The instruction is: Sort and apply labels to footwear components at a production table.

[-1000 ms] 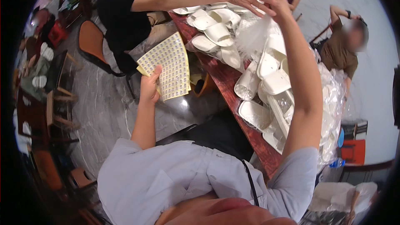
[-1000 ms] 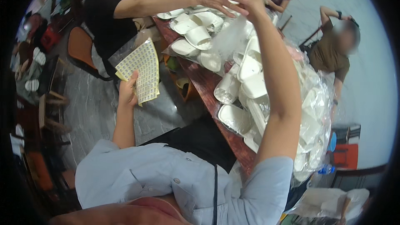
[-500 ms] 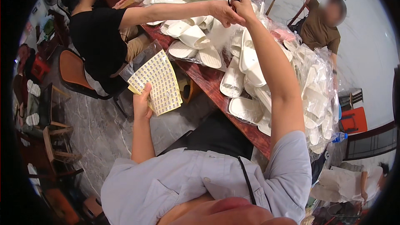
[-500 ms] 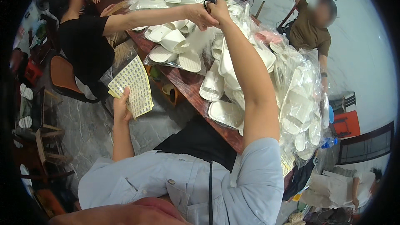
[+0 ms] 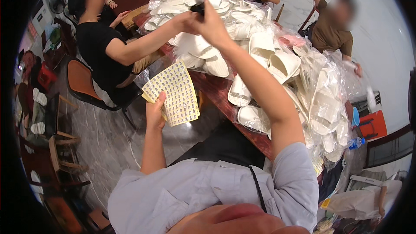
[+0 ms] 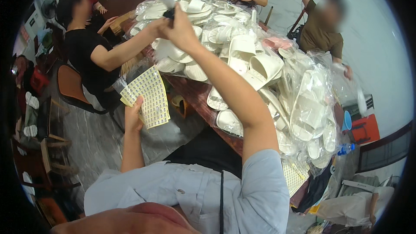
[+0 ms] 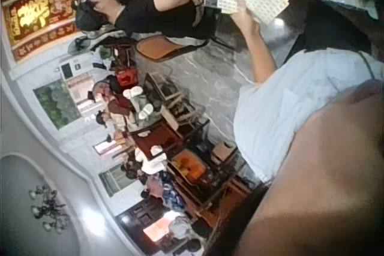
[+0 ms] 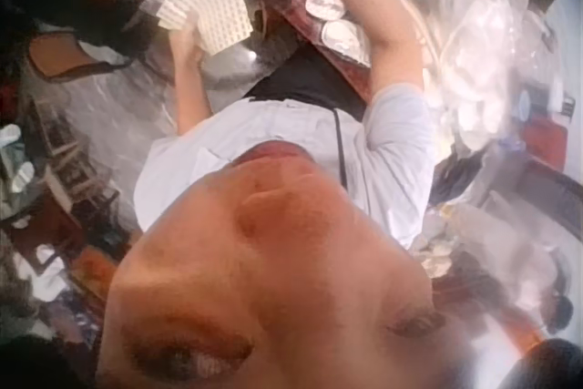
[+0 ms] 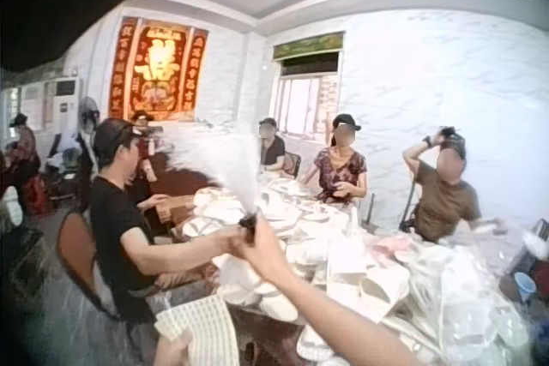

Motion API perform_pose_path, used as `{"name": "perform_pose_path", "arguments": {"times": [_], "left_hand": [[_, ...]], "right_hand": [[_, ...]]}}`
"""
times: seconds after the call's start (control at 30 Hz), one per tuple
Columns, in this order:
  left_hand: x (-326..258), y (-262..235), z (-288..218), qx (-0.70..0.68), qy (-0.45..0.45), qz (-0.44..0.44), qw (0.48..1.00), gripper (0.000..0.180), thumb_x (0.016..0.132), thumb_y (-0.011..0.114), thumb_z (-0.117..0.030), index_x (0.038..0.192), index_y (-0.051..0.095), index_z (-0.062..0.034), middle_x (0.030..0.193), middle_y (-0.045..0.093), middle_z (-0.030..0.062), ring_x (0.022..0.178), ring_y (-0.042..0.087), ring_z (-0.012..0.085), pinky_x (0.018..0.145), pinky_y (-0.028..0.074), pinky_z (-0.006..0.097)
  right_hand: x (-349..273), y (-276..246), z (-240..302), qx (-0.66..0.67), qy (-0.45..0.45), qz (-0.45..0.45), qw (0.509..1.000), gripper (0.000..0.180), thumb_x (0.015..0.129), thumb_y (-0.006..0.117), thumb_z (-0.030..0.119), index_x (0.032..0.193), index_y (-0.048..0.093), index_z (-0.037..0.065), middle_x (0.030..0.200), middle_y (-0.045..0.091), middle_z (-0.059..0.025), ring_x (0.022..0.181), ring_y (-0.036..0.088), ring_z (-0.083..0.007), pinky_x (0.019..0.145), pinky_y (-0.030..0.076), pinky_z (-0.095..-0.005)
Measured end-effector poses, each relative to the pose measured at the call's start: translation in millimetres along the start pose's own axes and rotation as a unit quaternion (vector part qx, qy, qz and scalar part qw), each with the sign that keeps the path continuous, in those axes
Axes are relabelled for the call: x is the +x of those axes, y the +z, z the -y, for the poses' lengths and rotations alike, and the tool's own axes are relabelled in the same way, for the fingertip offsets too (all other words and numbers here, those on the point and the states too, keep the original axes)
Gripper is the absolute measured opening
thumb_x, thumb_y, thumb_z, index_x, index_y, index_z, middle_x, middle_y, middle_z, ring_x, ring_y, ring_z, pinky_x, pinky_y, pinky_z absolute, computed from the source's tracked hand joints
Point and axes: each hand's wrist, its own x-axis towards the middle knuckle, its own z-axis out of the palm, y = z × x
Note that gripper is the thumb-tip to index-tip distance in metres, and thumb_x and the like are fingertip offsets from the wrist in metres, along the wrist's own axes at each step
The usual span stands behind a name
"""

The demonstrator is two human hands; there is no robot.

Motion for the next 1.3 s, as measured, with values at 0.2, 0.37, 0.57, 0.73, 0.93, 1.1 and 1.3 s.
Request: {"name": "perform_pose_path", "arguments": {"times": [0.2, 0.37, 0.57, 0.73, 0.93, 1.1, 1.3], "left_hand": [[-1.6, 13.7, -2.8, -0.004, 0.015, 0.032, 0.999, 0.034, 0.087, 0.061, -0.011, 0.117, 0.051, 0.0028, 0.106, 0.062, 0.0108, 0.091, 0.062, 0.0173, 0.079, 0.050, 0.031], [8.6, 25.6, 34.3, -0.020, -0.028, 0.074, 0.997, 0.032, 0.088, 0.060, -0.010, 0.115, 0.052, 0.0025, 0.105, 0.062, 0.0102, 0.089, 0.062, 0.0160, 0.078, 0.050, 0.029], [-10.9, 64.3, 54.2, 0.008, -0.055, 0.139, 0.989, 0.032, 0.086, 0.062, -0.009, 0.114, 0.052, 0.0030, 0.103, 0.062, 0.0080, 0.089, 0.060, 0.0137, 0.079, 0.048, 0.028], [-40.3, 112.8, 59.5, 0.046, -0.065, 0.229, 0.970, 0.034, 0.086, 0.063, -0.008, 0.115, 0.052, 0.0037, 0.105, 0.062, 0.0089, 0.090, 0.060, 0.0136, 0.079, 0.048, 0.027], [-71.5, 163.6, 72.0, 0.023, -0.086, 0.336, 0.938, 0.031, 0.087, 0.061, -0.007, 0.115, 0.054, 0.0044, 0.107, 0.062, 0.0086, 0.091, 0.060, 0.0130, 0.079, 0.048, 0.026], [-73.6, 180.8, 69.8, 0.033, -0.093, 0.410, 0.907, 0.032, 0.088, 0.061, -0.014, 0.114, 0.054, 0.0034, 0.100, 0.062, 0.0065, 0.086, 0.059, 0.0096, 0.072, 0.048, 0.024], [-55.4, 199.8, 58.4, 0.050, -0.097, 0.457, 0.883, 0.035, 0.094, 0.051, -0.023, 0.123, 0.047, -0.0035, 0.082, 0.062, 0.0071, 0.069, 0.059, 0.0096, 0.060, 0.044, 0.022]], "right_hand": [[-44.2, -25.2, 48.5, -0.105, -0.147, -0.054, 0.982, 0.078, 0.076, 0.067, 0.019, 0.140, 0.026, 0.000, 0.135, 0.037, -0.0244, 0.126, 0.032, -0.0386, 0.107, 0.023, -0.0439], [-127.3, -75.1, 51.8, -0.005, 0.091, -0.021, 0.996, 0.059, 0.082, 0.064, 0.017, 0.135, 0.039, 0.006, 0.122, 0.050, -0.0165, 0.113, 0.048, -0.0253, 0.094, 0.039, -0.0376], [-249.0, -86.4, 80.7, 0.106, 0.199, -0.021, 0.974, 0.049, 0.088, 0.058, 0.014, 0.131, 0.037, 0.009, 0.120, 0.049, -0.0119, 0.106, 0.051, -0.0189, 0.083, 0.045, -0.0316], [-312.9, -87.6, 124.1, 0.196, 0.210, -0.085, 0.954, 0.059, 0.084, 0.060, 0.005, 0.134, 0.028, 0.011, 0.125, 0.042, -0.0130, 0.099, 0.050, -0.0159, 0.081, 0.047, -0.0311], [-339.0, -117.3, 148.9, 0.066, 0.264, -0.110, 0.956, 0.051, 0.085, 0.058, 0.000, 0.131, 0.039, 0.008, 0.120, 0.049, -0.0088, 0.110, 0.047, -0.0141, 0.091, 0.041, -0.0278], [-336.7, -141.0, 153.0, 0.034, 0.258, -0.209, 0.943, 0.044, 0.079, 0.057, -0.004, 0.122, 0.049, 0.001, 0.123, 0.053, -0.0108, 0.118, 0.046, -0.0188, 0.101, 0.033, -0.0301], [-317.3, -241.1, 136.1, 0.007, 0.168, -0.369, 0.914, 0.049, 0.077, 0.057, -0.006, 0.125, 0.048, -0.001, 0.128, 0.049, -0.0130, 0.119, 0.045, -0.0222, 0.101, 0.034, -0.0322]]}}
